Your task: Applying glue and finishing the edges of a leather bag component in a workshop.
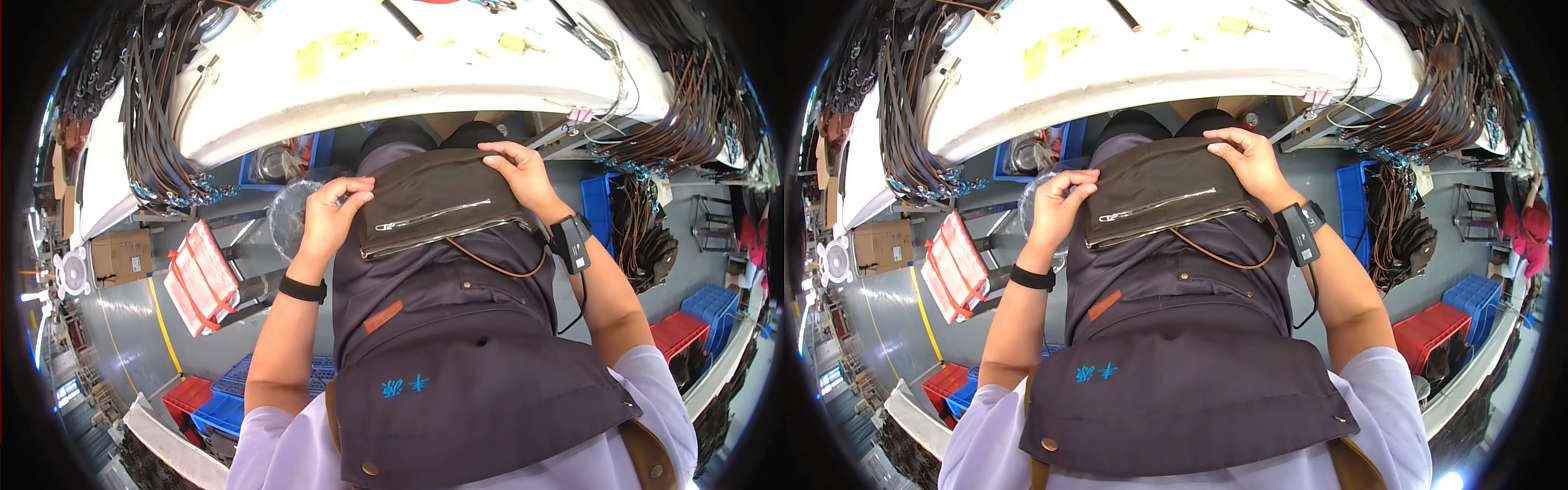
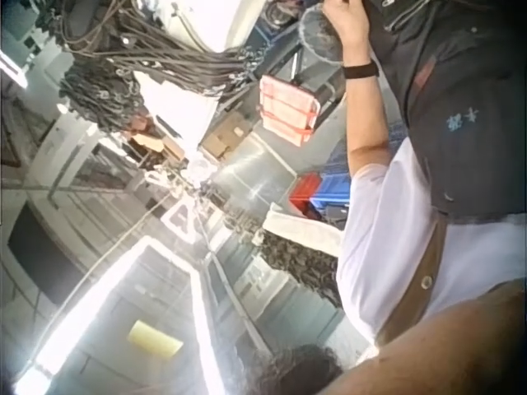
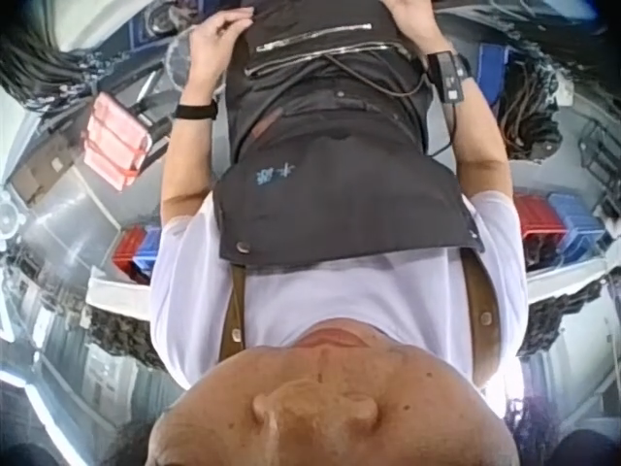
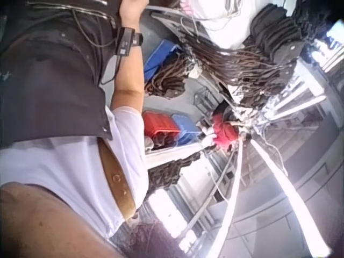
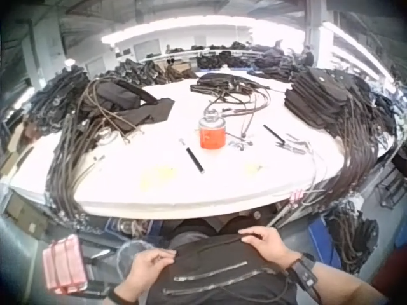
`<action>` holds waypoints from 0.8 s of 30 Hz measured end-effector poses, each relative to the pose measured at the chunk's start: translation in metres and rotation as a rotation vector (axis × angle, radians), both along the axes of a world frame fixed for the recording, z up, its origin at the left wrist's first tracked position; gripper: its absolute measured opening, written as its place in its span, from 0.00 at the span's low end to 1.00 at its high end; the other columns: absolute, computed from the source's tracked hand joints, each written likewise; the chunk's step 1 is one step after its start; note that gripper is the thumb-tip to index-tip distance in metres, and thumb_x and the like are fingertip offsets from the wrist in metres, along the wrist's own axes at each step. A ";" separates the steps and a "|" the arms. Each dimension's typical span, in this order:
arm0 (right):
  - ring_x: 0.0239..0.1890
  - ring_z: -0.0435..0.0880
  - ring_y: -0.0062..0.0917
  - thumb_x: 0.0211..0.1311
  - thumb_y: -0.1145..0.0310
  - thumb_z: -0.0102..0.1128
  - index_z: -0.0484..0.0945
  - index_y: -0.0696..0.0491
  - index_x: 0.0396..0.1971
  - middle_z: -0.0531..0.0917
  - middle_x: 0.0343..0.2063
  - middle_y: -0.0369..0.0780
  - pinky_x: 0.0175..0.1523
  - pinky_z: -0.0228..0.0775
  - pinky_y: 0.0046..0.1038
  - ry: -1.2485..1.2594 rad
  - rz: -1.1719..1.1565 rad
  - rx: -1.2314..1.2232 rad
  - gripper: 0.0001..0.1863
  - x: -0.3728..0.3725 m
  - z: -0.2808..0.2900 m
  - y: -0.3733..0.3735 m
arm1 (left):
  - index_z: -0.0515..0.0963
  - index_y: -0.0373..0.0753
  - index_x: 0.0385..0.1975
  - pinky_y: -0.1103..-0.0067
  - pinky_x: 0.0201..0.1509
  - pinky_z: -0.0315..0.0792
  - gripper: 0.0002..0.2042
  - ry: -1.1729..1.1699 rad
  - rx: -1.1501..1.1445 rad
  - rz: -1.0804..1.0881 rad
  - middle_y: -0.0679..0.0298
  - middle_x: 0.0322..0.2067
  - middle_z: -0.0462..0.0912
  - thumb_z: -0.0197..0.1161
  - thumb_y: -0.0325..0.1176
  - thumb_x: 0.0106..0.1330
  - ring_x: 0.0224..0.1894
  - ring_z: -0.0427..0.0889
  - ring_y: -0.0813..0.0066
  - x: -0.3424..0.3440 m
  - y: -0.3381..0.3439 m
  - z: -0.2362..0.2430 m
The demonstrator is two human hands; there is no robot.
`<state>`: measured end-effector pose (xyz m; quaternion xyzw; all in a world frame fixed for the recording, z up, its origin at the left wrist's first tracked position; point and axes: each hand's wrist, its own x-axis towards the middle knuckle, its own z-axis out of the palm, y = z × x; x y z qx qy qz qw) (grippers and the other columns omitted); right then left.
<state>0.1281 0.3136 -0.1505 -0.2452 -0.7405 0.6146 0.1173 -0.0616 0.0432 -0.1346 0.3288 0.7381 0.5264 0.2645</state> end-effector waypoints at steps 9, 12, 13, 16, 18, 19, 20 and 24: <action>0.40 0.75 0.13 0.61 0.73 0.57 0.77 0.56 0.45 0.80 0.38 0.34 0.47 0.68 0.18 0.089 -0.018 -0.057 0.12 -0.006 0.001 -0.006 | 0.81 0.36 0.36 0.78 0.49 0.72 0.08 0.317 -0.007 -0.143 0.61 0.40 0.81 0.61 0.23 0.57 0.44 0.79 0.70 -0.018 0.002 0.022; 0.40 0.75 0.13 0.61 0.73 0.57 0.77 0.55 0.45 0.80 0.38 0.33 0.47 0.68 0.18 0.071 -0.033 -0.021 0.12 -0.005 -0.001 -0.007 | 0.81 0.37 0.31 0.75 0.44 0.74 0.07 0.616 -0.117 -0.295 0.63 0.36 0.81 0.65 0.24 0.52 0.41 0.79 0.63 -0.019 0.010 0.036; 0.39 0.75 0.13 0.61 0.73 0.57 0.77 0.55 0.45 0.80 0.37 0.33 0.47 0.68 0.18 0.074 -0.039 0.005 0.12 -0.005 -0.002 -0.008 | 0.81 0.37 0.31 0.75 0.44 0.74 0.07 0.612 -0.119 -0.296 0.63 0.36 0.81 0.65 0.24 0.52 0.41 0.79 0.63 -0.020 0.012 0.040; 0.39 0.76 0.14 0.60 0.74 0.57 0.79 0.55 0.43 0.81 0.36 0.34 0.46 0.69 0.19 0.055 -0.078 0.062 0.11 -0.007 -0.001 -0.011 | 0.79 0.36 0.31 0.75 0.43 0.74 0.07 0.935 -0.060 -0.434 0.61 0.35 0.80 0.65 0.24 0.51 0.38 0.79 0.62 -0.021 0.018 0.045; 0.38 0.77 0.15 0.59 0.74 0.58 0.79 0.56 0.41 0.82 0.36 0.35 0.45 0.69 0.19 0.051 -0.105 0.115 0.10 -0.007 0.000 -0.012 | 0.76 0.35 0.31 0.78 0.42 0.73 0.05 0.936 -0.041 -0.364 0.61 0.33 0.80 0.62 0.22 0.55 0.36 0.79 0.70 -0.021 0.018 0.034; 0.38 0.77 0.15 0.59 0.75 0.58 0.80 0.56 0.40 0.82 0.36 0.36 0.45 0.70 0.19 0.049 -0.134 0.172 0.09 -0.006 0.001 -0.012 | 0.76 0.35 0.31 0.78 0.42 0.73 0.05 0.936 -0.041 -0.364 0.61 0.33 0.80 0.62 0.22 0.55 0.36 0.79 0.70 -0.019 0.017 0.027; 0.38 0.77 0.15 0.59 0.75 0.58 0.80 0.56 0.40 0.82 0.36 0.36 0.45 0.70 0.19 0.049 -0.138 0.174 0.09 -0.007 0.003 -0.015 | 0.75 0.34 0.31 0.79 0.40 0.72 0.04 0.604 -0.015 -0.137 0.62 0.32 0.79 0.59 0.22 0.56 0.34 0.79 0.72 -0.017 0.015 0.018; 0.38 0.79 0.20 0.56 0.74 0.59 0.81 0.56 0.39 0.82 0.35 0.39 0.45 0.70 0.21 0.042 -0.109 0.261 0.09 -0.007 0.009 -0.018 | 0.74 0.34 0.33 0.82 0.38 0.70 0.03 -0.041 0.045 0.139 0.64 0.33 0.78 0.54 0.22 0.60 0.32 0.76 0.81 -0.009 0.007 -0.003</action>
